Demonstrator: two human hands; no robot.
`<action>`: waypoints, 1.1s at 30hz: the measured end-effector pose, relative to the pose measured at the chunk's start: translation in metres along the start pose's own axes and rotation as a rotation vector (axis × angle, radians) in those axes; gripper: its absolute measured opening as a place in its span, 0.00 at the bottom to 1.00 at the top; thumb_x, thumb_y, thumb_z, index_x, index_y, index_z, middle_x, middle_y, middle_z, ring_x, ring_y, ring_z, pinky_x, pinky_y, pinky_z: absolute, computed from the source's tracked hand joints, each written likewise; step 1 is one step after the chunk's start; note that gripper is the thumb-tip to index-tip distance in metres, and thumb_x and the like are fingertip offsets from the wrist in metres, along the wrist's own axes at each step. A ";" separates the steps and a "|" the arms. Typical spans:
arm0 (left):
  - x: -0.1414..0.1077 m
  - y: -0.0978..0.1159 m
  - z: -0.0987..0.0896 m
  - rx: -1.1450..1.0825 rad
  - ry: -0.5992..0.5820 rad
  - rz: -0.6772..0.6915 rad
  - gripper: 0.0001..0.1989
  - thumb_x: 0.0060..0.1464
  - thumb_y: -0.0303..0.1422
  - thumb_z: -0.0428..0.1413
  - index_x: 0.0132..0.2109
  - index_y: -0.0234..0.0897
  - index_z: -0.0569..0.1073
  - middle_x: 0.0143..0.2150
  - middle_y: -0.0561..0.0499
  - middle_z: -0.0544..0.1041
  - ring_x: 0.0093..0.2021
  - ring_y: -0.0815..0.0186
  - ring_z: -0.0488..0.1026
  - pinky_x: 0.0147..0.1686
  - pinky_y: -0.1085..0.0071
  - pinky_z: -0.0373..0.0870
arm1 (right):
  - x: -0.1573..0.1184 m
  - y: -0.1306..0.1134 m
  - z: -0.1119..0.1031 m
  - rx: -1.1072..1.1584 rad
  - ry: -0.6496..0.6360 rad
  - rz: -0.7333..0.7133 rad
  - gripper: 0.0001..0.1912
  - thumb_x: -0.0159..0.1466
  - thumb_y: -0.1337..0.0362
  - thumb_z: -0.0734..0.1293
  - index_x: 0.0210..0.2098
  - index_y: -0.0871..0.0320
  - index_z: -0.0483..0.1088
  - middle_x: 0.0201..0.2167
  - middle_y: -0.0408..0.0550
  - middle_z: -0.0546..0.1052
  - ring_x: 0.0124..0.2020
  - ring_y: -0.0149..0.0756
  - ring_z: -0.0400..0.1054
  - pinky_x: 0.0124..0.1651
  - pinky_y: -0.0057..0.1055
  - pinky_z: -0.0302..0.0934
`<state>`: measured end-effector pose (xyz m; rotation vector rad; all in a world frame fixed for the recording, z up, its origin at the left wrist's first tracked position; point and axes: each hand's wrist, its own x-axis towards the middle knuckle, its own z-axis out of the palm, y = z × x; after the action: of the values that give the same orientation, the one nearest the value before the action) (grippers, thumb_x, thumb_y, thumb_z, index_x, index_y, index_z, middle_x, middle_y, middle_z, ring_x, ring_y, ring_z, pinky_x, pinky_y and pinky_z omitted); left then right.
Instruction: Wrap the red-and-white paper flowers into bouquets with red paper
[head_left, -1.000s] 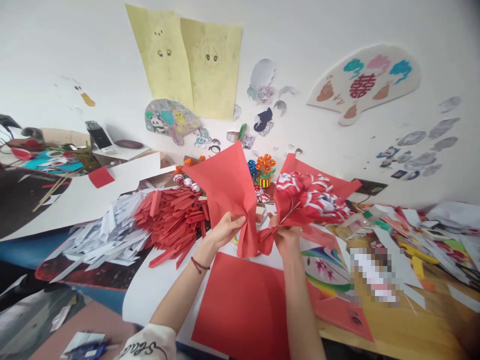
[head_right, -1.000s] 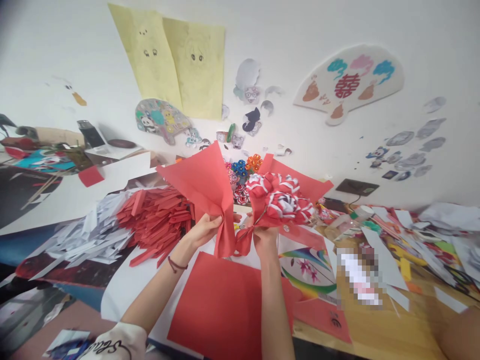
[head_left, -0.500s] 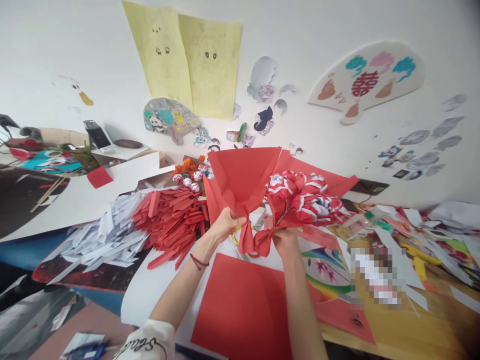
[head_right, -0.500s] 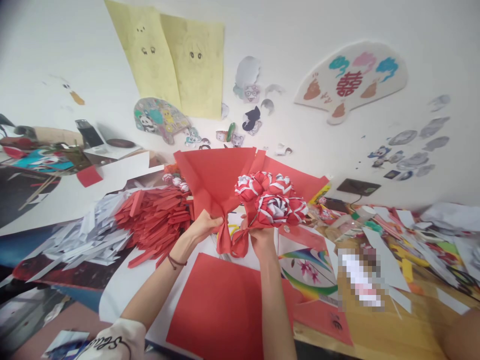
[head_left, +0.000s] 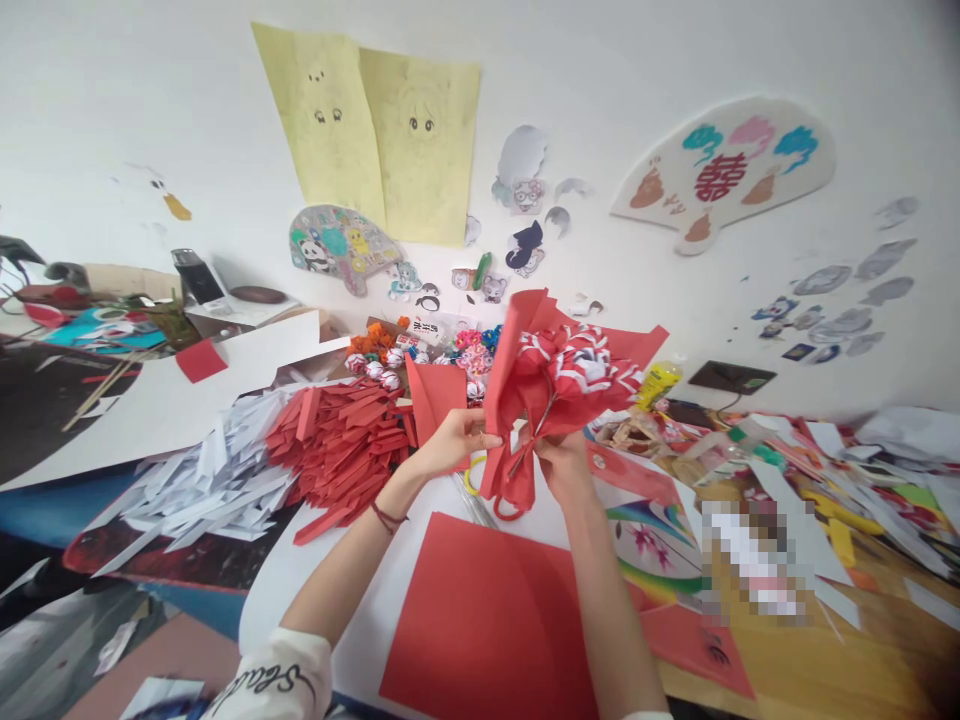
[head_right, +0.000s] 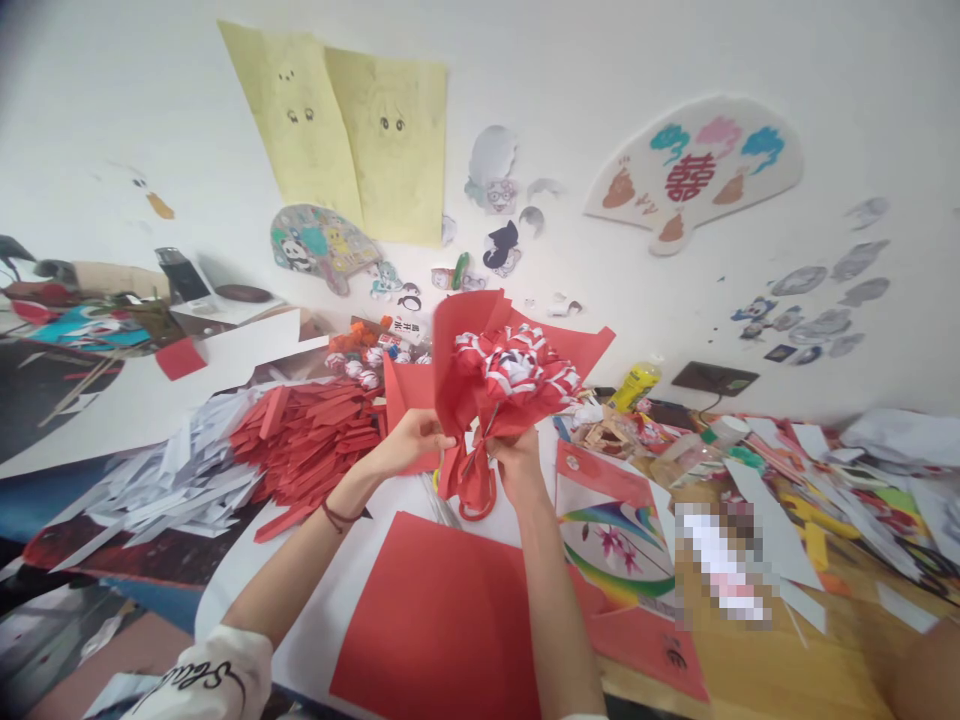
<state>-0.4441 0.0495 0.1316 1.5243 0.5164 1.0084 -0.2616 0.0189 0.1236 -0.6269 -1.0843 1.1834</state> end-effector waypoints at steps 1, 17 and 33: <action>-0.001 0.002 0.002 -0.001 -0.022 0.006 0.17 0.47 0.37 0.63 0.42 0.32 0.77 0.37 0.46 0.78 0.38 0.61 0.73 0.42 0.66 0.69 | 0.000 0.000 0.003 -0.001 0.034 -0.024 0.12 0.47 0.68 0.74 0.31 0.57 0.72 0.25 0.42 0.75 0.25 0.34 0.68 0.32 0.32 0.64; -0.008 0.010 0.011 0.040 0.005 0.072 0.19 0.45 0.38 0.64 0.43 0.31 0.76 0.36 0.46 0.77 0.40 0.60 0.72 0.43 0.67 0.67 | -0.005 -0.001 0.002 -0.240 0.036 -0.091 0.08 0.50 0.66 0.74 0.31 0.56 0.76 0.30 0.43 0.79 0.32 0.39 0.73 0.38 0.33 0.67; -0.012 0.029 0.019 0.267 -0.122 0.101 0.17 0.58 0.39 0.52 0.49 0.35 0.73 0.45 0.44 0.75 0.49 0.58 0.69 0.53 0.65 0.63 | -0.007 -0.006 -0.008 -0.367 0.058 -0.111 0.11 0.48 0.72 0.72 0.33 0.57 0.75 0.33 0.43 0.79 0.36 0.40 0.72 0.42 0.34 0.65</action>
<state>-0.4409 0.0226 0.1562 1.8528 0.5064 0.9444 -0.2520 0.0114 0.1236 -0.8660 -1.2825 0.8708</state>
